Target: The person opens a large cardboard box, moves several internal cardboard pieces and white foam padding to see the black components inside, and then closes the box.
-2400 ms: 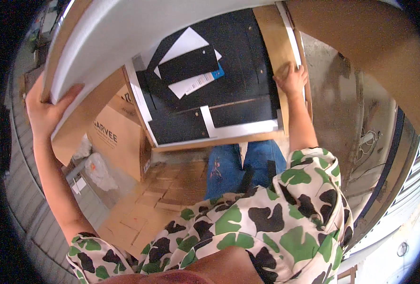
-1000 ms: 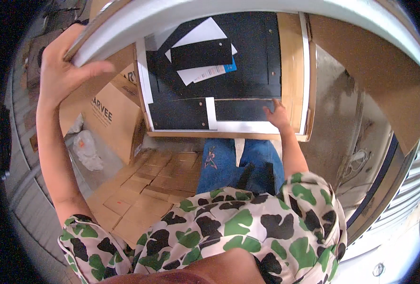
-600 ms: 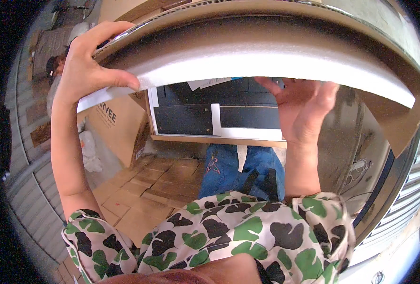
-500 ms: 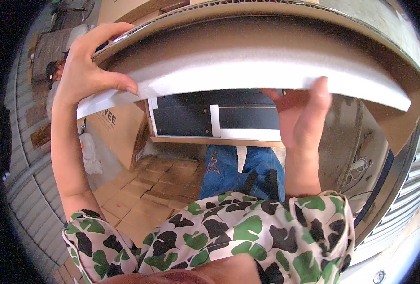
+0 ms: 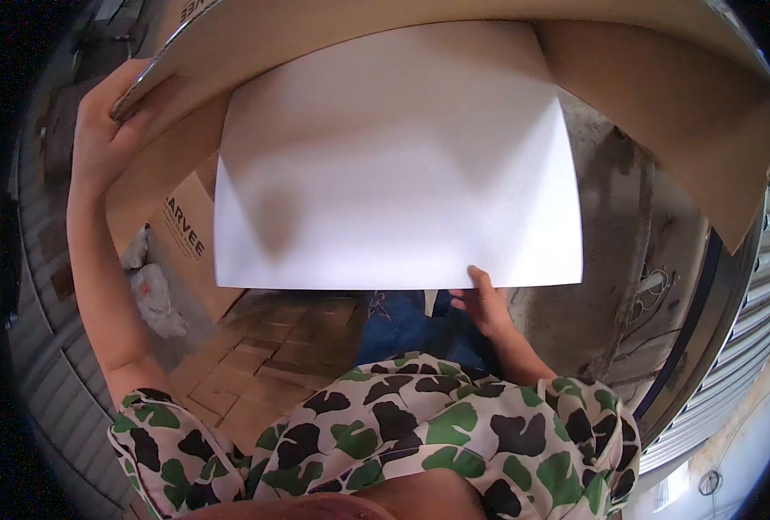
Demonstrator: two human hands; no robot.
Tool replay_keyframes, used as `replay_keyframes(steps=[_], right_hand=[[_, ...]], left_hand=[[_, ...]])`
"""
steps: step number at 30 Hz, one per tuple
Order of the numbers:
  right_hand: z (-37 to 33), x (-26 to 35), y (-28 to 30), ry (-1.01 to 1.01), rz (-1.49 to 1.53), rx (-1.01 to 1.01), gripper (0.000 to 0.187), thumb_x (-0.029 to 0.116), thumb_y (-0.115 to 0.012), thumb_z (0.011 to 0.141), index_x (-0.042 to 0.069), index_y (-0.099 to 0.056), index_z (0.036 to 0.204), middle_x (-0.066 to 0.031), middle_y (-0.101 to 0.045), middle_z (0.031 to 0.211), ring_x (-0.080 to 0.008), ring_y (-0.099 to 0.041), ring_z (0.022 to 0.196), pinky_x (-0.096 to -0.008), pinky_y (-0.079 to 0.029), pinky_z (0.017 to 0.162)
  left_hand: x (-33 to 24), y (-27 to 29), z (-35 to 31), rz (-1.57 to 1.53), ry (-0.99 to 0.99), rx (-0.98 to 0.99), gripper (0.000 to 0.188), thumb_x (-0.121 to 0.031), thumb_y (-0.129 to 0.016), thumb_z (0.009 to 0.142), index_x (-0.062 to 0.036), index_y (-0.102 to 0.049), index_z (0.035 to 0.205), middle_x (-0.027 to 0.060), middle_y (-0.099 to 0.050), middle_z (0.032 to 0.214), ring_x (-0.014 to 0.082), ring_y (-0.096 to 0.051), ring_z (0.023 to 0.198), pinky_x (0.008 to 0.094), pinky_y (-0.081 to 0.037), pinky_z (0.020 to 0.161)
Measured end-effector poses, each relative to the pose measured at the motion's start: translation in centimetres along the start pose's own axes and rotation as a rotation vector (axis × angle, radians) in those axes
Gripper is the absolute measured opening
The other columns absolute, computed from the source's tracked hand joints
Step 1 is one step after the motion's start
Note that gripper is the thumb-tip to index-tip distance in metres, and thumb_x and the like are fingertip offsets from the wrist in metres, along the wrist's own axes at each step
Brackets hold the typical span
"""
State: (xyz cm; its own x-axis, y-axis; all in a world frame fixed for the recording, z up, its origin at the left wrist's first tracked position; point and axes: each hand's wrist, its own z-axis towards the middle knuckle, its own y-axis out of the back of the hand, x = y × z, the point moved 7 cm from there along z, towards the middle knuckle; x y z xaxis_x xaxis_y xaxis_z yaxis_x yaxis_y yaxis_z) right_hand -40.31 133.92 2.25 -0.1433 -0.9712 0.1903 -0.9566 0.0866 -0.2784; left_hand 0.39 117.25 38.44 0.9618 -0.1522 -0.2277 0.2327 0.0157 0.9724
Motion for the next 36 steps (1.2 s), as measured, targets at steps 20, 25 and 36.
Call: replay_keyframes(steps=[20,25,36], right_hand=[[11.0,-5.9,10.9,0.11,-0.478,-0.011,0.051,0.022,-0.076,0.069,0.002,-0.056,0.112,-0.0128,-0.058,0.112,-0.0259,-0.06,0.089,-0.0356,-0.051,0.072],[11.5,-3.8,8.5,0.412,-1.527,-0.111,0.077,0.049,-0.057,0.081,-0.003,-0.033,0.132,-0.0308,-0.031,0.135,-0.0435,-0.04,0.118,-0.0438,-0.035,0.1],[9.6,-2.1,7.0,0.458,-1.91,-0.33,0.036,0.035,-0.048,0.086,0.006,-0.06,0.104,-0.019,-0.058,0.11,-0.0363,-0.057,0.099,-0.0452,-0.049,0.08]], left_hand=[[-0.5,1.3,-0.1,-0.044,0.143,0.034,0.013,-0.004,-0.062,0.082,-0.0021,-0.063,0.094,0.0009,-0.059,0.075,0.0077,-0.051,0.066,0.0201,-0.041,0.063],[-0.1,1.1,-0.2,-0.009,0.172,0.045,0.014,0.0,-0.061,0.08,-0.0015,-0.063,0.094,0.0004,-0.059,0.076,0.0075,-0.052,0.067,0.02,-0.041,0.064],[-4.1,1.4,-3.8,0.618,-0.397,-0.378,0.037,-0.008,-0.078,0.063,-0.0052,-0.065,0.098,0.0021,-0.065,0.089,0.0155,-0.061,0.079,0.028,-0.046,0.068]])
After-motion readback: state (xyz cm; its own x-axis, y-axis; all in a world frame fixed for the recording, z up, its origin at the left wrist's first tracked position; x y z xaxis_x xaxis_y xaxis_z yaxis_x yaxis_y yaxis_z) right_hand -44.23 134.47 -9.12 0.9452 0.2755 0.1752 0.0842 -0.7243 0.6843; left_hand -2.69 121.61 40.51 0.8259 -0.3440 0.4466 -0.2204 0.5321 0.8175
